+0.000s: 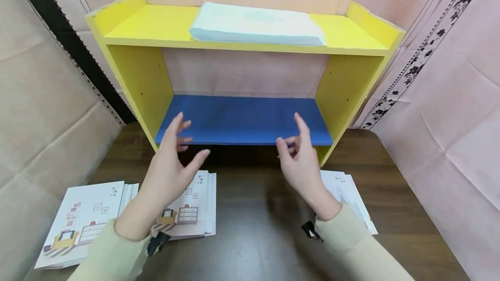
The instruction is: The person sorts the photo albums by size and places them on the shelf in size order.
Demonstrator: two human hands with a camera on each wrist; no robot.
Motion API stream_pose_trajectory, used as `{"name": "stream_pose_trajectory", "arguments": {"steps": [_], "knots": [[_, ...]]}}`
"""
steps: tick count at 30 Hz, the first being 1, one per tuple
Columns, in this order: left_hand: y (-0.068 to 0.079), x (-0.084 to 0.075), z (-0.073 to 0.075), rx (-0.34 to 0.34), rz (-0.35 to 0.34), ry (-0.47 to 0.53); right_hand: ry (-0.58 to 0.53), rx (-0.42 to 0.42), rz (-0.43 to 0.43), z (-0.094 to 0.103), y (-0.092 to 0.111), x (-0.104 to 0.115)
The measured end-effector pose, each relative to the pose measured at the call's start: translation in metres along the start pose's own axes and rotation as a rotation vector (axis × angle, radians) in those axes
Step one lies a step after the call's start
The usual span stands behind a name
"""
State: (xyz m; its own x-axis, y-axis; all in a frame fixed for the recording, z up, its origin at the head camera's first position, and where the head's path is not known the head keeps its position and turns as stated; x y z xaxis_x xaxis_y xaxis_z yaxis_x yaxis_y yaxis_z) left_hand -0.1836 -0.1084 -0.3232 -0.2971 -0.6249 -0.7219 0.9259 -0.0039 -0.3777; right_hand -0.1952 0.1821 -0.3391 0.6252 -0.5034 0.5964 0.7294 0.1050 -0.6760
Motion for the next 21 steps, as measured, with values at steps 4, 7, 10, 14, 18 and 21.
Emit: {"name": "stream_pose_trajectory", "arguments": {"steps": [4, 7, 10, 14, 18, 21], "knots": [[0.023, 0.022, -0.011, 0.069, 0.099, -0.058, -0.037, 0.071, -0.032, -0.022, 0.025, -0.008], [0.037, 0.034, -0.017, 0.09, 0.137, -0.097, -0.047, 0.102, -0.045, -0.037, 0.042, -0.012], [0.049, 0.05, -0.02, 0.072, 0.175, -0.134, -0.083, 0.156, -0.067, -0.053, 0.058, -0.016], [0.062, 0.073, -0.021, -0.004, 0.228, -0.21, -0.153, 0.246, -0.135, -0.069, 0.073, -0.017], [0.069, 0.089, -0.022, -0.053, 0.266, -0.244, -0.18, 0.291, -0.224, -0.076, 0.079, -0.019], [0.072, 0.097, -0.025, -0.039, 0.304, -0.259, -0.211, 0.33, -0.307, -0.08, 0.083, -0.023]]}}
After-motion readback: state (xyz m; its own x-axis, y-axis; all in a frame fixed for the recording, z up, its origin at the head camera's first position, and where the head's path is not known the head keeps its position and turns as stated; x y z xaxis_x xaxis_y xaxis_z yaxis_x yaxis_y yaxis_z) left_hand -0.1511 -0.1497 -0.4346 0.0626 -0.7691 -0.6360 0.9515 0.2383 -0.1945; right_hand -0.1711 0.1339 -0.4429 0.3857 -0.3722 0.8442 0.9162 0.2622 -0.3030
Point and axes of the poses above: each hand's wrist, its own y-axis away from the middle knuckle, its own z-axis out of the back of the hand, x = y × z, the point moved 3 cm from there along -y, towards the middle knuckle, and after that the axes turned 15 degrees about z, right-handed, at the moved point
